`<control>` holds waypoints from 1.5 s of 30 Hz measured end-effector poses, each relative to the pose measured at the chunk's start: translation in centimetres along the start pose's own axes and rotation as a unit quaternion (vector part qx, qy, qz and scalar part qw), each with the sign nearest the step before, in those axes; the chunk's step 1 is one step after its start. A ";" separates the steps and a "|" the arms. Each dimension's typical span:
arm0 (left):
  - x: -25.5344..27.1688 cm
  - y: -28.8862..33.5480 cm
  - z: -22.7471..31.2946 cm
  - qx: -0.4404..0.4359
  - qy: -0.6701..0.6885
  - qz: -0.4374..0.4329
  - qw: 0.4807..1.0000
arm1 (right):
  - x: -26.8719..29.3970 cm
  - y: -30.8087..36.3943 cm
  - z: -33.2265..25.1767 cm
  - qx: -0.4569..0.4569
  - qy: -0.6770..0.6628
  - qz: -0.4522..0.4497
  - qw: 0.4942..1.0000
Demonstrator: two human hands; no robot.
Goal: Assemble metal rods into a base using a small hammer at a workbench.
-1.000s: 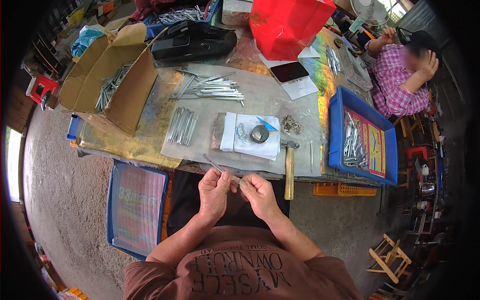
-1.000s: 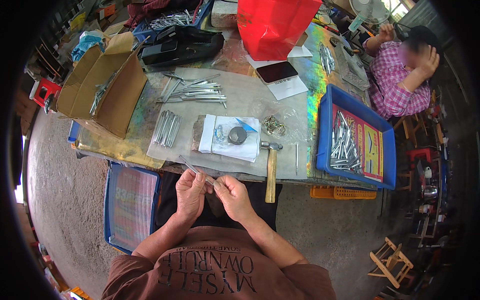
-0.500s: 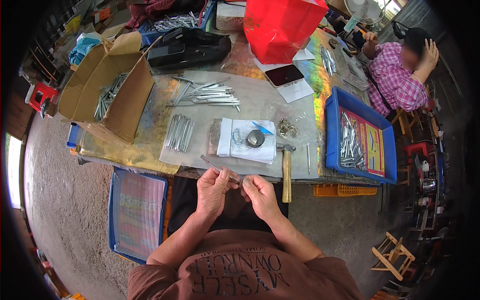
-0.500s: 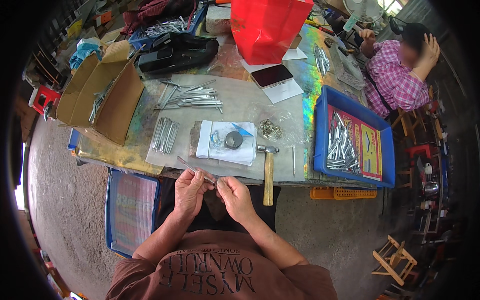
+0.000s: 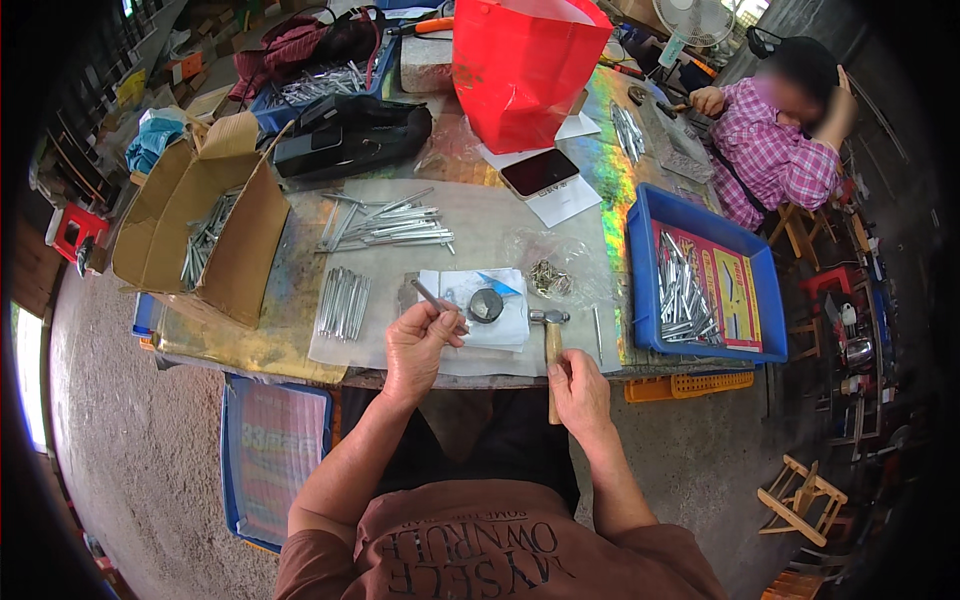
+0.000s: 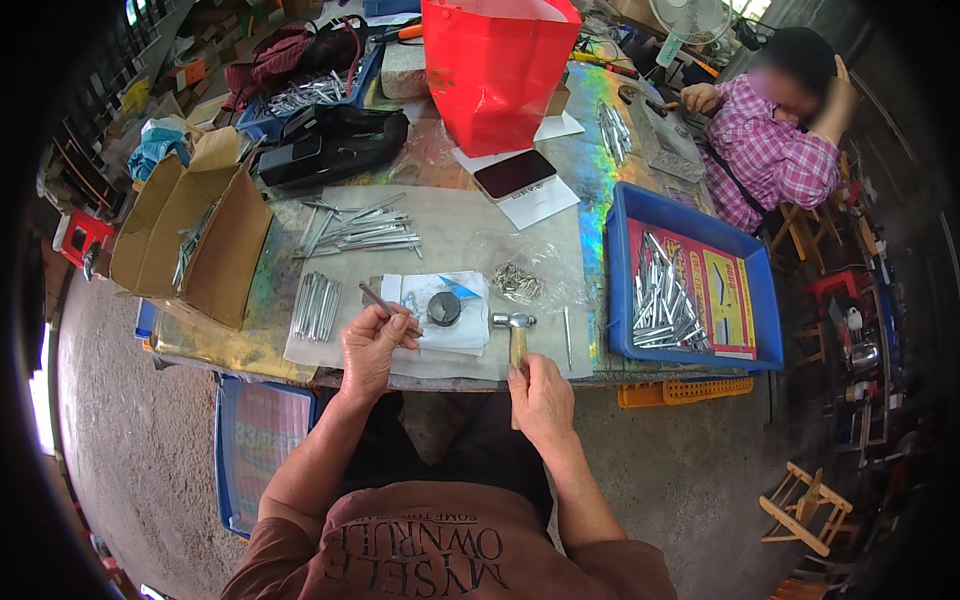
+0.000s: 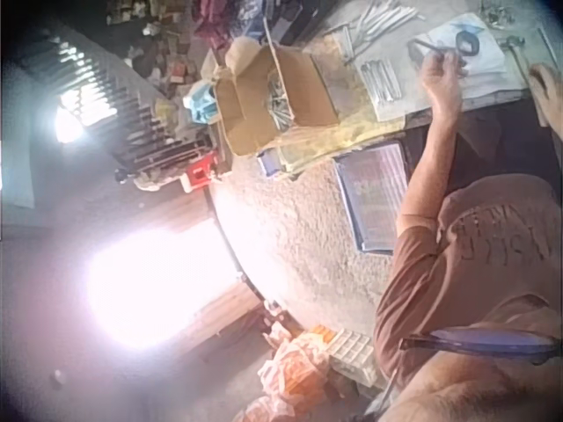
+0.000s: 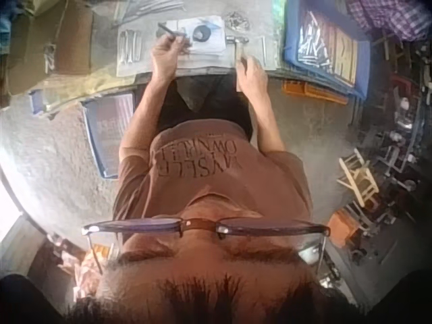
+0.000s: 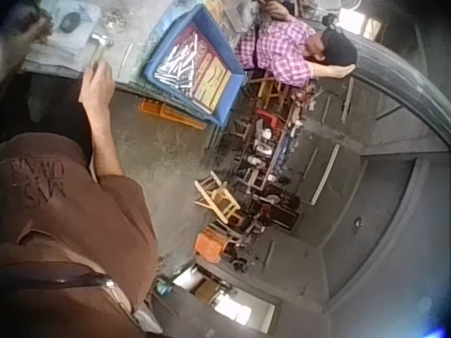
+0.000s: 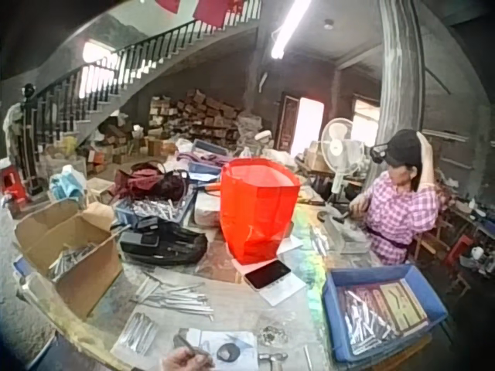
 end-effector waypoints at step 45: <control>-2.2 -3.2 1.6 -0.186 -0.425 -0.107 0.880 | 6.8 -1.0 -4.6 0.045 -0.361 -0.140 0.921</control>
Point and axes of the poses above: each hand's wrist, its own y-axis away from the middle knuckle, its own x-axis out of the back of the hand, z = x × y, the point moved 3 cm from there along -y, towards the middle knuckle, and after that the axes turned 10 degrees about -z, right-handed, at the moved point
